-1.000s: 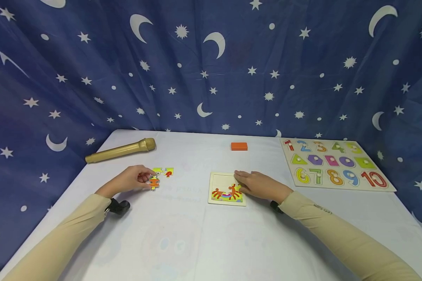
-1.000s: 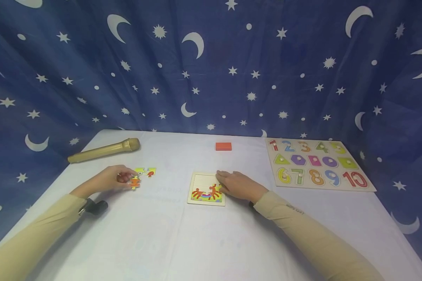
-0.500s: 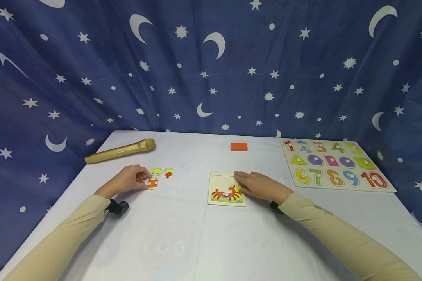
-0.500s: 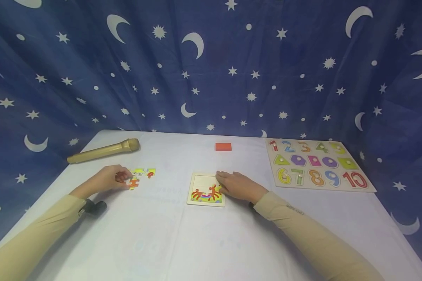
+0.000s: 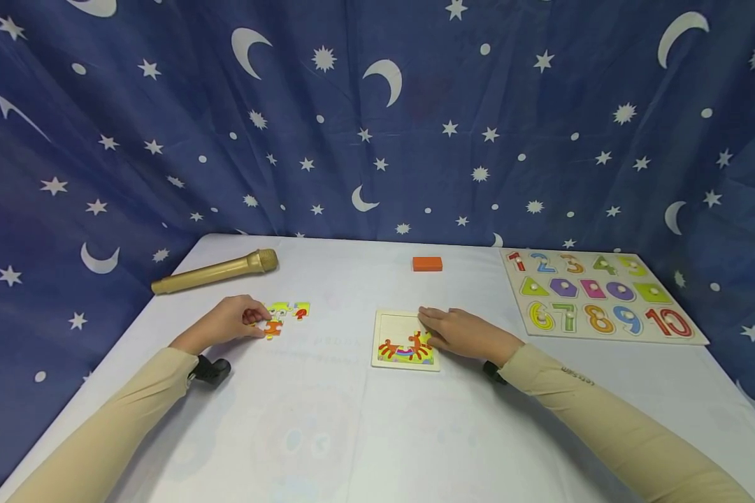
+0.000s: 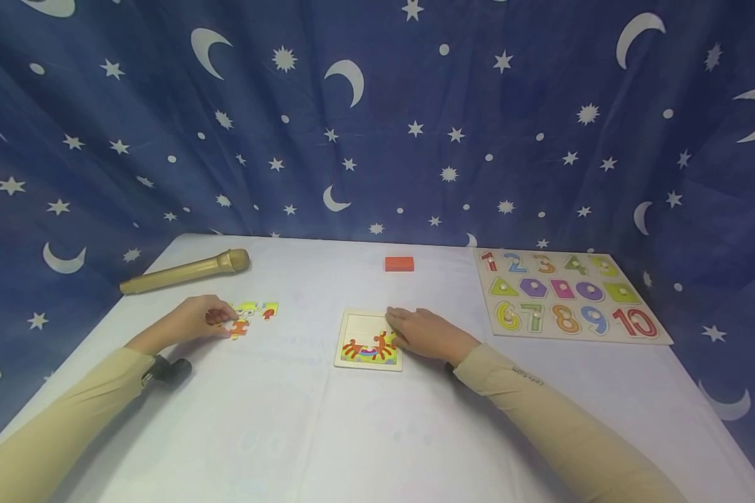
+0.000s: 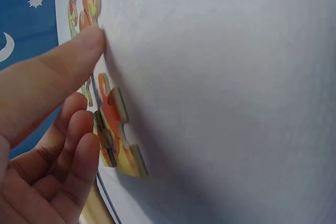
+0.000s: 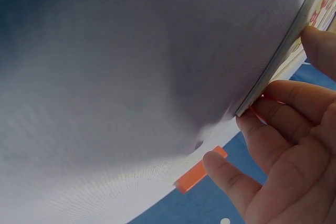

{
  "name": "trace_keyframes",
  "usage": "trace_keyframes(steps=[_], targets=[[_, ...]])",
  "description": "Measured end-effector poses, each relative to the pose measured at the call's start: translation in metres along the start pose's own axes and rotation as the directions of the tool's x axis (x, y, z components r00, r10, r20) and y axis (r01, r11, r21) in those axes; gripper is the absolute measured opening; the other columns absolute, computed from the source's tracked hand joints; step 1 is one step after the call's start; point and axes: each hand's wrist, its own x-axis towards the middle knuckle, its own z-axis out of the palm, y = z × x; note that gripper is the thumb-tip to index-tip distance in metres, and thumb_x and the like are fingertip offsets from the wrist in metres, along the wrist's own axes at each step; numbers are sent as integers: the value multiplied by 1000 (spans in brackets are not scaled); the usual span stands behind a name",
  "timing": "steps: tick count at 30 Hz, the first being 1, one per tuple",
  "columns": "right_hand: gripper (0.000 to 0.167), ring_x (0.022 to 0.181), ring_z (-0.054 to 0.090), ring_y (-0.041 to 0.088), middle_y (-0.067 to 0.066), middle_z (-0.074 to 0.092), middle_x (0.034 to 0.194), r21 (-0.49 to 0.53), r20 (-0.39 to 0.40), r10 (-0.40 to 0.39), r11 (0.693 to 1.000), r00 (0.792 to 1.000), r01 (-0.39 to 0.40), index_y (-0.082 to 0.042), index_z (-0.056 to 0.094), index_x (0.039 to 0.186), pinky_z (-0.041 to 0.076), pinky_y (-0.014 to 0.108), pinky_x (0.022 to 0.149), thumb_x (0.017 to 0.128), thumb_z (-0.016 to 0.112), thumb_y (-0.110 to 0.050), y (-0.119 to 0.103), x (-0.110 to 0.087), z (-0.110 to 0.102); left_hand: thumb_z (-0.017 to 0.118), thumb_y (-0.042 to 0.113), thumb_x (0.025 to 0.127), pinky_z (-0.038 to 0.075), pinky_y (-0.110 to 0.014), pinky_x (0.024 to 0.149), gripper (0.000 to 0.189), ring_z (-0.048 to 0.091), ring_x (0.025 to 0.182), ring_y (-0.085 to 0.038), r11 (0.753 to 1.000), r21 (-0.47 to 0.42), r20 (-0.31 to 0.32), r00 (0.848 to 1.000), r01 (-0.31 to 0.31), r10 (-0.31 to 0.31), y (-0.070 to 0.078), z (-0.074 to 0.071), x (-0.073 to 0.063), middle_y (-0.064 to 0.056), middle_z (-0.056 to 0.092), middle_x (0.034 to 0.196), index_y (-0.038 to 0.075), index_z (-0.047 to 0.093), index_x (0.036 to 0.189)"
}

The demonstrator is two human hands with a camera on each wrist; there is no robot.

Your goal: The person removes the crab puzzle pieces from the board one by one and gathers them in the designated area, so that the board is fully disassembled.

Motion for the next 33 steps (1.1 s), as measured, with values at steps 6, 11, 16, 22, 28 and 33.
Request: trace_keyframes(steps=[6,11,16,22,28,33], targets=[[55,132,44,26,14,43,145,7,2,0,1000,1000,0,0,43,139,39,49,104,94,56,-31,0,0,0,78,13,75,47,-27,69,29,53,76,-13,1000,10,-11,1000,-13,13,13,-2,5,-6,62,84,0,68,100],[55,133,43,25,13,41,147,24,16,10,1000,1000,-10,-1,41,140,39,49,105,96,53,-31,1,-1,1,75,14,79,50,-35,78,37,59,84,-21,996,-32,-13,997,-82,82,50,6,22,-11,63,91,-1,65,111],[59,137,38,24,10,35,151,53,44,22,998,999,-24,-3,36,144,35,48,108,96,50,-36,3,-2,0,74,14,79,51,-34,80,38,60,88,-24,981,-51,-11,983,-186,185,95,25,43,-14,64,95,0,64,113],[83,143,26,24,9,24,156,106,115,82,990,990,-95,-6,26,148,23,48,115,87,58,-53,4,-6,-1,73,18,82,50,-33,85,39,60,95,-21,978,-37,64,976,-205,207,147,50,67,-10,64,101,3,63,116],[98,144,22,25,9,21,157,114,155,122,984,980,-140,-6,23,149,19,49,116,79,61,-64,5,-10,1,73,22,82,48,-30,84,41,56,91,-16,977,-20,166,963,-211,212,178,77,86,-6,62,100,4,64,118],[99,144,23,25,9,20,157,121,164,119,983,979,-140,-6,23,149,19,50,116,78,61,-63,6,-10,2,73,26,82,47,-25,80,42,53,85,-12,974,14,209,953,-226,218,191,93,92,-5,62,98,4,65,117]])
